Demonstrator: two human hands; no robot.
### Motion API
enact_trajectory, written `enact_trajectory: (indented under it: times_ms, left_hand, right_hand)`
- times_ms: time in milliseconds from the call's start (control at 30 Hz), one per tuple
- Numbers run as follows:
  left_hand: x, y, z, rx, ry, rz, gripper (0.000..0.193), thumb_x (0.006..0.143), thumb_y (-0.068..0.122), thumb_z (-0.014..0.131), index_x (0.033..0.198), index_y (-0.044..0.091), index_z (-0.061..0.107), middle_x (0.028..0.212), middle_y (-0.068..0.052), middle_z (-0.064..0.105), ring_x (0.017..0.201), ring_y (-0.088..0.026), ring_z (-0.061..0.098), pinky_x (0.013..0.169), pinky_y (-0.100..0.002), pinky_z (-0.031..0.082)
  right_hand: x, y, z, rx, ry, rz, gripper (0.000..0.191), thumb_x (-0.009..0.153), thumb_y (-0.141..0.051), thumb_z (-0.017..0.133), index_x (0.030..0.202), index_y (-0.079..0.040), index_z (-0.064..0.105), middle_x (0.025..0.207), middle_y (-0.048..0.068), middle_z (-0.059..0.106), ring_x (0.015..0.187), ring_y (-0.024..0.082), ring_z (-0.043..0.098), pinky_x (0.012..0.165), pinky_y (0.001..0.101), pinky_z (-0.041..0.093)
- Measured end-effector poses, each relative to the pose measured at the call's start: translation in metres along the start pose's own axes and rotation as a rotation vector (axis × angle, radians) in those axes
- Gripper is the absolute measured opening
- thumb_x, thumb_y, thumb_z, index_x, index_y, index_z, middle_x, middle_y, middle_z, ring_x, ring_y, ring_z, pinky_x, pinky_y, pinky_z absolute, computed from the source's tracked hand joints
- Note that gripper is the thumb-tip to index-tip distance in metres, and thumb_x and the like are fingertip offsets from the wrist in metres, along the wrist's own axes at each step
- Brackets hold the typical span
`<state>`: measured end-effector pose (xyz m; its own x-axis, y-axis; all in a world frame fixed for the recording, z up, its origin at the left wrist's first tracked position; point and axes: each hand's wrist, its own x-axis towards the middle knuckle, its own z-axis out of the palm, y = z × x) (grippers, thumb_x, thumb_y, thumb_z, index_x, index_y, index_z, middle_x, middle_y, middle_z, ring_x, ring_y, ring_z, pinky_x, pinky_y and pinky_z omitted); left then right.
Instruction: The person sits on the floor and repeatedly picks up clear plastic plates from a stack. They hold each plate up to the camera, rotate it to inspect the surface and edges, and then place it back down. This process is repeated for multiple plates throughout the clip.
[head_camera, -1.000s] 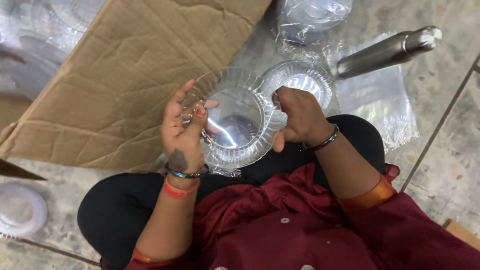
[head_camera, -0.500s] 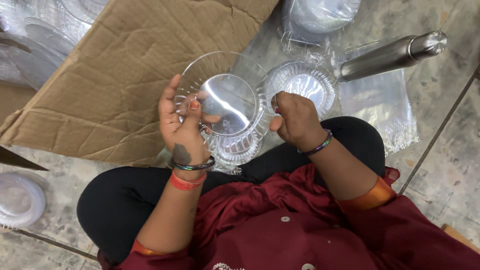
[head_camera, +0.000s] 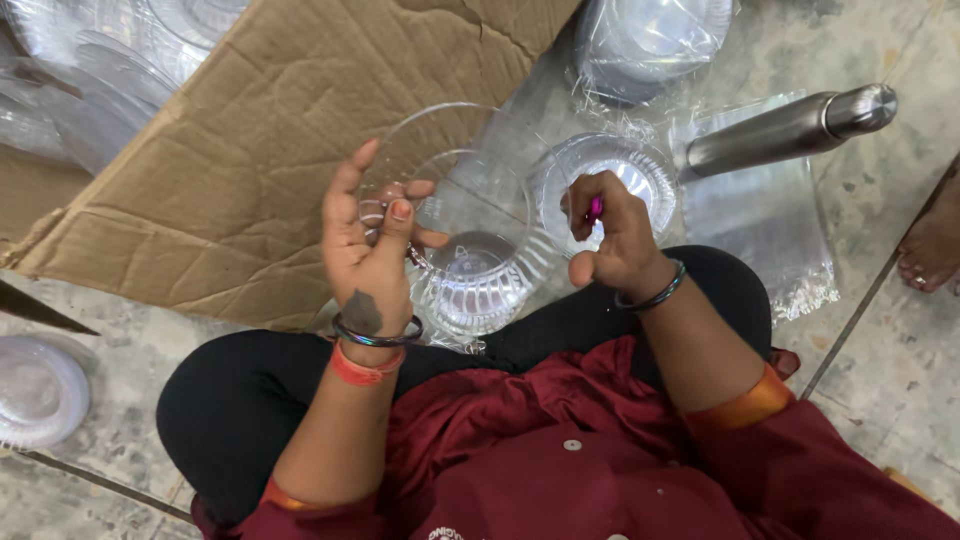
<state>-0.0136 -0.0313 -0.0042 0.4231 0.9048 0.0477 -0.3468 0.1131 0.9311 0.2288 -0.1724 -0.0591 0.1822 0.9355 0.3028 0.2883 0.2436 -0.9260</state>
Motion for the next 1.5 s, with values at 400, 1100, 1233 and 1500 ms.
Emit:
enact_trajectory:
  times_ms: [400, 1100, 1233, 1500]
  left_hand:
    - [0.004, 0.012, -0.014, 0.263, -0.113, -0.263, 0.051, 0.102, 0.002, 0.061, 0.152, -0.001, 0.050, 0.107, -0.013, 0.074, 0.072, -0.016, 0.066, 0.063, -0.022, 0.048]
    - [0.005, -0.098, -0.030, 0.161, -0.106, -0.107, 0.057, 0.107, 0.017, 0.057, 0.157, 0.007, 0.032, 0.121, -0.016, 0.068, 0.085, -0.020, 0.068, 0.080, -0.032, 0.058]
    - [0.012, -0.119, -0.021, 0.224, -0.067, -0.155, 0.060, 0.107, 0.028, 0.058, 0.156, 0.011, 0.030, 0.123, -0.018, 0.068, 0.104, -0.022, 0.066, 0.095, -0.037, 0.055]
    - [0.008, -0.140, -0.012, 1.657, -0.589, -0.496, 0.061, 0.080, 0.035, 0.085, 0.128, 0.008, 0.057, 0.130, -0.022, 0.060, 0.121, -0.039, 0.059, 0.101, -0.046, 0.050]
  right_hand:
    - [0.011, -0.013, -0.001, -0.198, -0.261, 0.024, 0.098, 0.051, -0.070, 0.090, 0.113, -0.004, 0.052, 0.102, 0.008, 0.055, 0.090, 0.023, 0.057, 0.082, 0.0343, 0.051]
    - [0.023, 0.057, 0.014, 0.216, 0.132, 0.275, 0.031, 0.102, -0.024, 0.066, 0.127, -0.006, 0.062, 0.106, 0.000, 0.071, 0.089, 0.008, 0.070, 0.081, 0.0297, 0.061]
    - [0.022, 0.055, -0.031, -0.194, 0.330, 0.441, 0.020, 0.098, -0.012, 0.067, 0.117, -0.009, 0.072, 0.094, 0.006, 0.076, 0.078, 0.014, 0.070, 0.072, 0.0294, 0.058]
    - [0.006, 0.054, -0.069, -0.965, 0.200, 0.766, 0.020, 0.097, -0.027, 0.065, 0.110, -0.013, 0.068, 0.105, 0.015, 0.073, 0.100, 0.037, 0.068, 0.085, 0.0494, 0.053]
